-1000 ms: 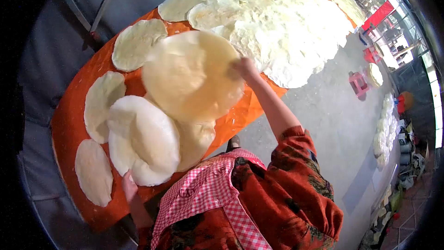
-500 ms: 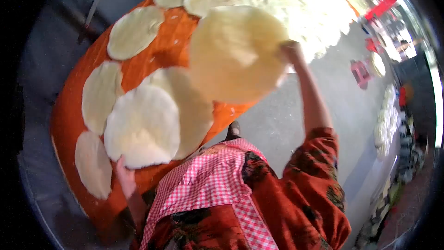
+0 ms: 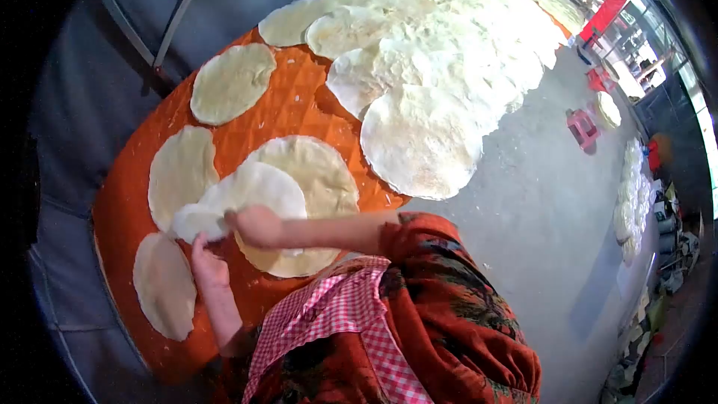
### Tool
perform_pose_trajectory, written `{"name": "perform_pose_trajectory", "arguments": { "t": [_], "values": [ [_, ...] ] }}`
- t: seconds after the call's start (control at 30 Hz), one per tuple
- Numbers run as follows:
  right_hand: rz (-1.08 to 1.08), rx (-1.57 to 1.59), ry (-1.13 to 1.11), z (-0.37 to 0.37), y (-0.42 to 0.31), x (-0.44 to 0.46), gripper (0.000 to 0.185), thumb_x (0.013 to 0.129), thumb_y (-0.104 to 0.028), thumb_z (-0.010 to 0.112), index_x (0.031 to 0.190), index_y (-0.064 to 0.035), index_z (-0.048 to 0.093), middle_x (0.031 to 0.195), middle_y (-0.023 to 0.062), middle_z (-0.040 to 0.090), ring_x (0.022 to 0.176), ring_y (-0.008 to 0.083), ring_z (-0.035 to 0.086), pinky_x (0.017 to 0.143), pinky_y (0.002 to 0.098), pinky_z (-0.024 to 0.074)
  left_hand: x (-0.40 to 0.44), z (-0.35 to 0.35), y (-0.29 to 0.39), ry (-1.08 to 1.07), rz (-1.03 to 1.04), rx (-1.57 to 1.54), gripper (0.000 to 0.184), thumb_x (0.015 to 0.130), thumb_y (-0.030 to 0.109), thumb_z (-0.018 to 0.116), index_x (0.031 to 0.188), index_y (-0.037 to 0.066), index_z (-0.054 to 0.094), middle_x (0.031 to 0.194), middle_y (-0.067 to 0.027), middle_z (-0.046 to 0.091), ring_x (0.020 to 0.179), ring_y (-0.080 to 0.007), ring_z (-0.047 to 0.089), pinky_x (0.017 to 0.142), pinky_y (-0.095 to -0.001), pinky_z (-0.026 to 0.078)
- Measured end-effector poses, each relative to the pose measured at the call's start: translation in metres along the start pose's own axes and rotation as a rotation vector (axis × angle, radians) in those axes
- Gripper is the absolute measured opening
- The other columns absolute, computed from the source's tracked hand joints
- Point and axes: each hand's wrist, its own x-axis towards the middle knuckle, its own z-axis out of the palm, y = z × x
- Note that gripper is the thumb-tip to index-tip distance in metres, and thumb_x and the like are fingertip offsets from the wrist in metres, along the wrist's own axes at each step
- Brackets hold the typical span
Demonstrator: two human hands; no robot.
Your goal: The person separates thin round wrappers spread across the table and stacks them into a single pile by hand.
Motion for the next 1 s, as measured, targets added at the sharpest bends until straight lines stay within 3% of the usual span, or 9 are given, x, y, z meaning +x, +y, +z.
{"name": "perform_pose_trajectory", "arguments": {
  "t": [0.17, 0.23, 0.27, 0.37, 0.47, 0.6, 0.63, 0.8, 1.0],
  "values": [
    [0.187, 0.097, 0.338, -0.159, 0.062, 0.087, 0.015, 0.076, -0.015, 0.062, 0.077, 0.0005, 0.065, 0.069, 0.0129, 0.065, 0.058, 0.0185, 0.058, 0.056, 0.0374, 0.0476, -0.019, 0.023, 0.028, -0.243, 0.149, 0.064, 0.030, 0.094, 0.034, 0.047, 0.108, 0.008, 0.054, 0.131, -0.0124, 0.049, 0.115, -0.0267, 0.050, 0.093, -0.0415, 0.045],
    [0.266, -0.001, 0.403, -0.242, 0.095, 0.085, 0.020, 0.079, -0.017, 0.065, 0.088, 0.0007, 0.067, 0.077, 0.0082, 0.068, 0.064, 0.0175, 0.063, 0.057, 0.0348, 0.0507, -0.021, -0.007, 0.019, -0.118, 0.113, 0.086, 0.031, 0.094, 0.034, 0.047, 0.110, 0.008, 0.053, 0.132, -0.0130, 0.047, 0.115, -0.0269, 0.049, 0.094, -0.0419, 0.045],
    [0.195, 0.508, 0.414, -0.272, 0.109, 0.068, 0.021, 0.083, -0.012, 0.062, 0.096, 0.0033, 0.066, 0.081, 0.0101, 0.068, 0.069, 0.0189, 0.066, 0.061, 0.0326, 0.0530, -0.024, -0.025, 0.010, -0.054, 0.093, 0.097, 0.032, 0.094, 0.034, 0.048, 0.111, 0.008, 0.053, 0.133, -0.0132, 0.047, 0.116, -0.0270, 0.049, 0.094, -0.0421, 0.044],
    [0.221, 0.534, 0.655, -0.328, 0.151, 0.006, 0.020, 0.083, -0.009, 0.058, 0.098, 0.0035, 0.065, 0.082, 0.0113, 0.068, 0.069, 0.0187, 0.067, 0.062, 0.0313, 0.0540, -0.038, -0.079, -0.026, 0.142, 0.006, 0.038, 0.035, 0.094, 0.034, 0.048, 0.116, 0.007, 0.049, 0.129, -0.0119, 0.050, 0.115, -0.0259, 0.049, 0.093, -0.0409, 0.045],
    [0.418, 0.339, 0.830, -0.337, 0.228, -0.053, 0.023, 0.085, -0.014, 0.060, 0.100, 0.0029, 0.062, 0.083, 0.0094, 0.067, 0.070, 0.0181, 0.065, 0.063, 0.0302, 0.0530, -0.048, -0.110, -0.061, 0.271, -0.115, -0.001, 0.037, 0.094, 0.033, 0.048, 0.119, 0.006, 0.045, 0.126, -0.0112, 0.052, 0.114, -0.0256, 0.050, 0.091, -0.0401, 0.046],
    [0.900, 0.615, 0.744, -0.289, 0.308, -0.122, 0.047, 0.083, -0.034, 0.066, 0.115, -0.0032, 0.051, 0.104, 0.0104, 0.062, 0.086, 0.0250, 0.062, 0.071, 0.0395, 0.0539, -0.057, -0.113, -0.091, 0.210, -0.214, -0.008, 0.037, 0.092, 0.030, 0.052, 0.117, 0.003, 0.048, 0.126, -0.0134, 0.050, 0.108, -0.0275, 0.052, 0.088, -0.0415, 0.048],
    [0.989, 0.658, 0.781, -0.275, 0.326, -0.131, 0.041, 0.083, -0.033, 0.066, 0.107, -0.0026, 0.053, 0.094, 0.0116, 0.062, 0.078, 0.0256, 0.062, 0.067, 0.0396, 0.0543, -0.060, -0.103, -0.091, 0.216, -0.209, 0.035, 0.036, 0.091, 0.029, 0.052, 0.116, 0.004, 0.049, 0.125, -0.0136, 0.051, 0.107, -0.0272, 0.053, 0.087, -0.0412, 0.048],
    [1.024, 1.024, 0.968, -0.250, 0.360, -0.138, 0.025, 0.083, -0.023, 0.067, 0.090, -0.0040, 0.053, 0.074, 0.0134, 0.060, 0.058, 0.0235, 0.058, 0.050, 0.0356, 0.0504, -0.060, -0.084, -0.086, 0.247, -0.207, 0.172, 0.029, 0.090, 0.026, 0.053, 0.111, 0.006, 0.052, 0.117, -0.0132, 0.056, 0.100, -0.0258, 0.056, 0.084, -0.0404, 0.049],
    [0.973, 0.616, 1.071, -0.291, 0.387, -0.071, 0.009, 0.076, -0.005, 0.064, 0.080, -0.0018, 0.057, 0.063, 0.0102, 0.055, 0.052, 0.0187, 0.053, 0.040, 0.0320, 0.0404, -0.064, -0.070, -0.080, 0.311, -0.244, 0.230, 0.024, 0.091, 0.026, 0.051, 0.108, 0.009, 0.054, 0.110, -0.0100, 0.060, 0.099, -0.0230, 0.058, 0.083, -0.0397, 0.048]
  ]
}}
